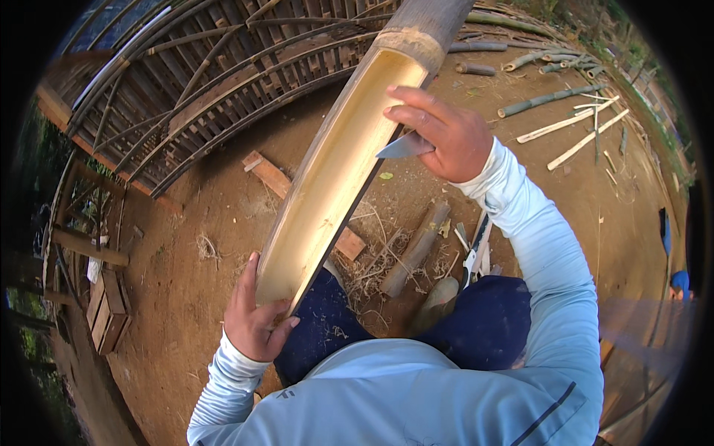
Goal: The person holds a long bamboo segment and uses a knife to scrape and smooth the inner surface. They rotate the bamboo periodically to access different sections and continue carving along the length.
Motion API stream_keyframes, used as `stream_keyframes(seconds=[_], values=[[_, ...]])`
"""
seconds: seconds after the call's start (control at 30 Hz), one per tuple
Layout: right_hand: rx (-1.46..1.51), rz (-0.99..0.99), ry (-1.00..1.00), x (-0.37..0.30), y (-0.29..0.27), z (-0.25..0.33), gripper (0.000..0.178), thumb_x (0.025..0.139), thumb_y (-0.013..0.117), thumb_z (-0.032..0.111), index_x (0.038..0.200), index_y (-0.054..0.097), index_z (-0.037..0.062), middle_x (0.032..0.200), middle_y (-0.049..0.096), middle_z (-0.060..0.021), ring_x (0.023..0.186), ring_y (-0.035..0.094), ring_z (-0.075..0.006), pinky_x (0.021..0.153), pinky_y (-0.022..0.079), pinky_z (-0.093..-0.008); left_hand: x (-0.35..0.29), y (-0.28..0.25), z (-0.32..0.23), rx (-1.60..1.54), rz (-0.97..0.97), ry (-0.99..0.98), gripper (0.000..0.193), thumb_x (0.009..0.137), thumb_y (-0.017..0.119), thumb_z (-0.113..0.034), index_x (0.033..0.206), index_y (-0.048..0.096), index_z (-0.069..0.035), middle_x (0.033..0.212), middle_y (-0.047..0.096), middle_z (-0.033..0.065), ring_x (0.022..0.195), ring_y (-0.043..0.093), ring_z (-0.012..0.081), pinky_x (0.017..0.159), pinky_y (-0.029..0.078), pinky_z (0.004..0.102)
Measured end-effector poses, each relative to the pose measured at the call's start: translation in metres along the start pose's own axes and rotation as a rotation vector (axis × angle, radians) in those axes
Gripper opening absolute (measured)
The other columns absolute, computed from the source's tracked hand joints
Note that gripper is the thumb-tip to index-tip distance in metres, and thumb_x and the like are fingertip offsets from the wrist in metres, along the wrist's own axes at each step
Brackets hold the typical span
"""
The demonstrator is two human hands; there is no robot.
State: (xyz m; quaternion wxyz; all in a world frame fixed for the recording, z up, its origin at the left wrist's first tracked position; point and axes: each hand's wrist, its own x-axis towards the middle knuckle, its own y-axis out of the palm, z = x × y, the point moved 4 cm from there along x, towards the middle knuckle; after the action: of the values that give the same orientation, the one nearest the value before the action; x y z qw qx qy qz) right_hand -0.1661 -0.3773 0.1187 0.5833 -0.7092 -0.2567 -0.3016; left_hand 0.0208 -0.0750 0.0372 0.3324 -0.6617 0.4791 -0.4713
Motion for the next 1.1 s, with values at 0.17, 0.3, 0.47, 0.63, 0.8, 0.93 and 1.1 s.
stream_keyframes(seconds=[0.17, 0.3, 0.47, 0.63, 0.8, 0.93, 1.1], values=[[0.042, -0.109, 0.077, 0.000, -0.002, -0.007, 0.053, 0.077, 0.065, 0.000, 0.127, 0.059, 0.0148, 0.136, 0.056, -0.0053, 0.101, 0.067, -0.0289, 0.072, 0.059, -0.0358, -0.003, -0.001, 0.014, -0.126, 0.040, -0.048, 0.029, 0.060, 0.081, -0.010, 0.085, 0.068, -0.004, 0.149, 0.030, 0.0355, 0.136, 0.038, 0.0500, 0.108, 0.037, 0.0487], [0.086, -0.111, 0.133, -0.009, -0.006, 0.011, 0.058, 0.074, 0.062, -0.004, 0.129, 0.059, 0.0131, 0.136, 0.056, -0.0084, 0.101, 0.067, -0.0298, 0.074, 0.059, -0.0364, -0.001, -0.004, 0.011, -0.067, 0.023, -0.029, 0.026, 0.060, 0.084, -0.016, 0.077, 0.068, -0.005, 0.147, 0.034, 0.0333, 0.125, 0.050, 0.0474, 0.099, 0.046, 0.0466], [0.128, 0.042, 0.124, -0.016, -0.004, 0.035, 0.059, 0.072, 0.064, -0.003, 0.128, 0.060, 0.0133, 0.137, 0.056, -0.0072, 0.090, 0.070, -0.0258, 0.071, 0.059, -0.0345, 0.001, -0.001, 0.003, 0.004, -0.013, -0.023, 0.029, 0.059, 0.084, -0.015, 0.079, 0.067, -0.004, 0.146, 0.036, 0.0331, 0.124, 0.051, 0.0478, 0.098, 0.047, 0.0478], [0.156, -0.049, 0.124, -0.019, -0.013, 0.020, 0.048, 0.081, 0.068, 0.009, 0.128, 0.059, 0.0093, 0.130, 0.060, -0.0103, 0.088, 0.069, -0.0261, 0.073, 0.058, -0.0342, -0.007, 0.006, 0.002, -0.068, -0.093, -0.017, 0.084, 0.059, 0.084, -0.009, 0.133, 0.045, -0.003, 0.148, 0.033, 0.0335, 0.132, 0.043, 0.0484, 0.106, 0.041, 0.0467], [0.366, -0.162, 0.550, -0.038, -0.027, 0.007, 0.043, 0.099, 0.056, 0.026, 0.133, 0.048, 0.0005, 0.096, 0.061, -0.0144, 0.077, 0.062, -0.0234, 0.069, 0.051, -0.0346, -0.011, 0.015, 0.005, -0.303, -0.173, -0.316, 0.117, 0.060, 0.087, -0.010, 0.150, 0.012, -0.002, 0.145, 0.040, 0.0274, 0.132, 0.045, 0.0398, 0.109, 0.039, 0.0440], [0.534, -0.265, 0.724, -0.057, -0.010, 0.004, 0.037, 0.102, 0.051, 0.028, 0.126, 0.045, -0.0001, 0.085, 0.054, -0.0110, 0.070, 0.055, -0.0208, 0.067, 0.047, -0.0344, 0.000, 0.011, 0.007, -0.178, 0.086, -0.464, 0.108, 0.058, 0.090, -0.017, 0.143, 0.025, 0.001, 0.125, 0.057, 0.0277, 0.118, 0.058, 0.0387, 0.100, 0.046, 0.0417], [0.437, -0.146, 0.629, -0.063, -0.008, 0.023, 0.029, 0.099, 0.055, 0.022, 0.119, 0.048, 0.0023, 0.088, 0.057, -0.0125, 0.073, 0.059, -0.0240, 0.067, 0.048, -0.0356, 0.008, 0.008, 0.000, -0.163, 0.142, -0.618, 0.097, 0.053, 0.094, -0.025, 0.129, 0.040, 0.002, 0.109, 0.063, 0.0268, 0.102, 0.064, 0.0419, 0.089, 0.051, 0.0438]])
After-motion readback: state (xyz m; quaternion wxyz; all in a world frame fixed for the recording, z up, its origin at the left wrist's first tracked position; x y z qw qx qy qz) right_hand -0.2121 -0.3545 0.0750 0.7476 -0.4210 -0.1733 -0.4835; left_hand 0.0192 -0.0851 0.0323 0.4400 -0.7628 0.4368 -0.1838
